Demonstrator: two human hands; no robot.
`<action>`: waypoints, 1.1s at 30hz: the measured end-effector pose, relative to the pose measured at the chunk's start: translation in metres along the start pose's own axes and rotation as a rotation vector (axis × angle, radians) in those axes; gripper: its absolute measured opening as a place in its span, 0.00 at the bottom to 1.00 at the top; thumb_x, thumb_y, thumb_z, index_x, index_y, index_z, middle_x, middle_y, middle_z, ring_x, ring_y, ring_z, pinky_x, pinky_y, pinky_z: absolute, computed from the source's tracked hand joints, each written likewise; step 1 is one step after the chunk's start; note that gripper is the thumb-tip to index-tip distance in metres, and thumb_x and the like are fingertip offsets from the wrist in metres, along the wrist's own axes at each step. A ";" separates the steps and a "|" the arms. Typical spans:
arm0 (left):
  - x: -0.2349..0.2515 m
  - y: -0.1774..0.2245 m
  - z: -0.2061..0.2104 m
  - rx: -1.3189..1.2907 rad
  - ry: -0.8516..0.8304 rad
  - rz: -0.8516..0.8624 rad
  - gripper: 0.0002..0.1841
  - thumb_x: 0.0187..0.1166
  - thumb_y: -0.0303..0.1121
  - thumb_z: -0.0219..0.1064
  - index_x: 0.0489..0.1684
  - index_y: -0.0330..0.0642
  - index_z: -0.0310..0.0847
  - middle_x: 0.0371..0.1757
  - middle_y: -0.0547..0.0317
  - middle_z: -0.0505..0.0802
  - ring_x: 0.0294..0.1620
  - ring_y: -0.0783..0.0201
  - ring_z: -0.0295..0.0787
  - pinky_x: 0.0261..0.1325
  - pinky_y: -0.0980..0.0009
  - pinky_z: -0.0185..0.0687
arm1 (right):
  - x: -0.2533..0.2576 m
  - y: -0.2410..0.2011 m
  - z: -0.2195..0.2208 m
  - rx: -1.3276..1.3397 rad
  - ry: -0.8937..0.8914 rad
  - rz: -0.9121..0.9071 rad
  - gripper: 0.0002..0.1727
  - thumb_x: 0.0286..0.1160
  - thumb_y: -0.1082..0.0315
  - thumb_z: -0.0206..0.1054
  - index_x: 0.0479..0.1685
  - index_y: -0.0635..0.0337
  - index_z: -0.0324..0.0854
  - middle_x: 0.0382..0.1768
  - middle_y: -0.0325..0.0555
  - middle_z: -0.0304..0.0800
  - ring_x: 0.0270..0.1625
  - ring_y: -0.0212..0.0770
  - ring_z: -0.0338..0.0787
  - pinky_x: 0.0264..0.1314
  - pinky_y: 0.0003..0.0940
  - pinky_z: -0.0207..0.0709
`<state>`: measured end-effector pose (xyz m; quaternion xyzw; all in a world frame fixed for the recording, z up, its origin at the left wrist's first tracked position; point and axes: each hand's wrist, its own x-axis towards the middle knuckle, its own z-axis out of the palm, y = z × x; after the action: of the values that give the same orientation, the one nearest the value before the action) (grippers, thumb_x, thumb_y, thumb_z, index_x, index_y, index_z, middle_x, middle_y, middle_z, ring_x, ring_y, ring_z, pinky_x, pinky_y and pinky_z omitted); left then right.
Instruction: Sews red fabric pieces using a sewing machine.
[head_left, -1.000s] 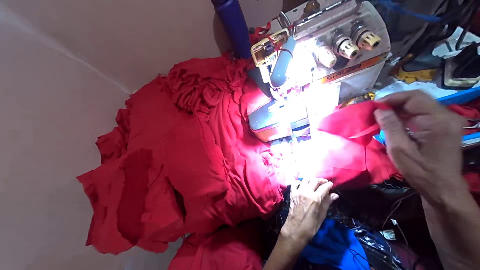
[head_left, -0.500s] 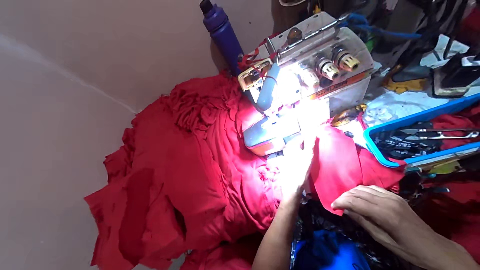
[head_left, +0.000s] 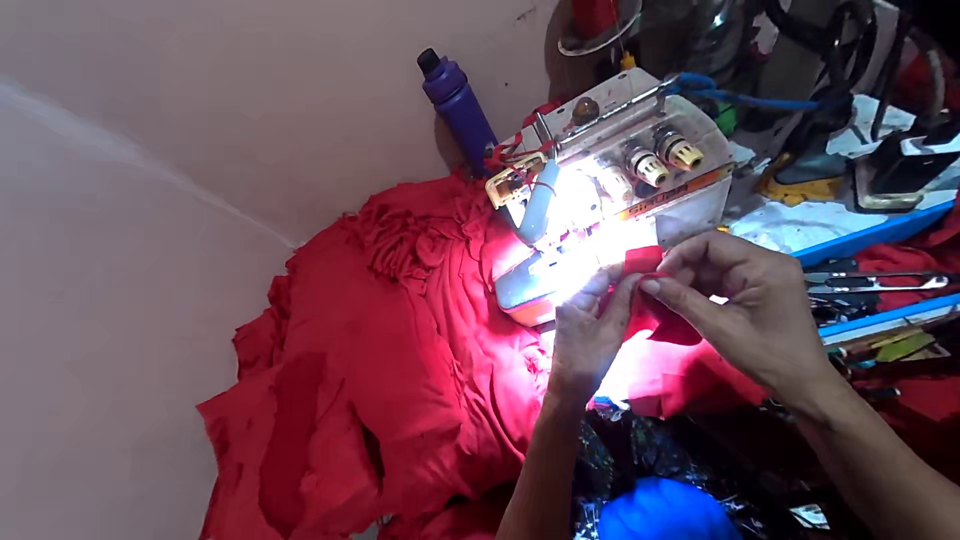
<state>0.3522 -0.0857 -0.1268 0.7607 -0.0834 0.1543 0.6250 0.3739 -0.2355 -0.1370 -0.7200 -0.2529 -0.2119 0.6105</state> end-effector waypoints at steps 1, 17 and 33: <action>-0.001 0.003 -0.004 0.022 -0.023 -0.015 0.08 0.84 0.24 0.62 0.50 0.35 0.88 0.43 0.67 0.93 0.41 0.85 0.86 0.47 0.84 0.82 | 0.002 -0.002 0.002 0.019 -0.013 0.020 0.06 0.70 0.68 0.73 0.41 0.57 0.82 0.24 0.27 0.81 0.24 0.15 0.78 0.28 0.09 0.73; -0.036 0.036 -0.094 0.519 -0.276 0.353 0.13 0.86 0.28 0.57 0.39 0.31 0.89 0.34 0.60 0.88 0.38 0.78 0.82 0.46 0.83 0.77 | -0.024 -0.016 0.038 0.269 -0.568 0.145 0.15 0.71 0.65 0.65 0.57 0.55 0.81 0.31 0.24 0.86 0.33 0.13 0.84 0.35 0.11 0.79; -0.046 0.017 -0.129 0.275 -0.036 0.419 0.10 0.85 0.30 0.64 0.41 0.33 0.89 0.39 0.65 0.91 0.43 0.82 0.86 0.49 0.84 0.83 | -0.053 -0.023 0.074 0.379 -0.474 0.156 0.08 0.75 0.63 0.68 0.39 0.57 0.89 0.27 0.21 0.87 0.30 0.07 0.80 0.34 0.05 0.74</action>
<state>0.2872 0.0334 -0.1047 0.8073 -0.2285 0.2767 0.4684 0.3179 -0.1649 -0.1634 -0.6398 -0.3671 0.0603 0.6724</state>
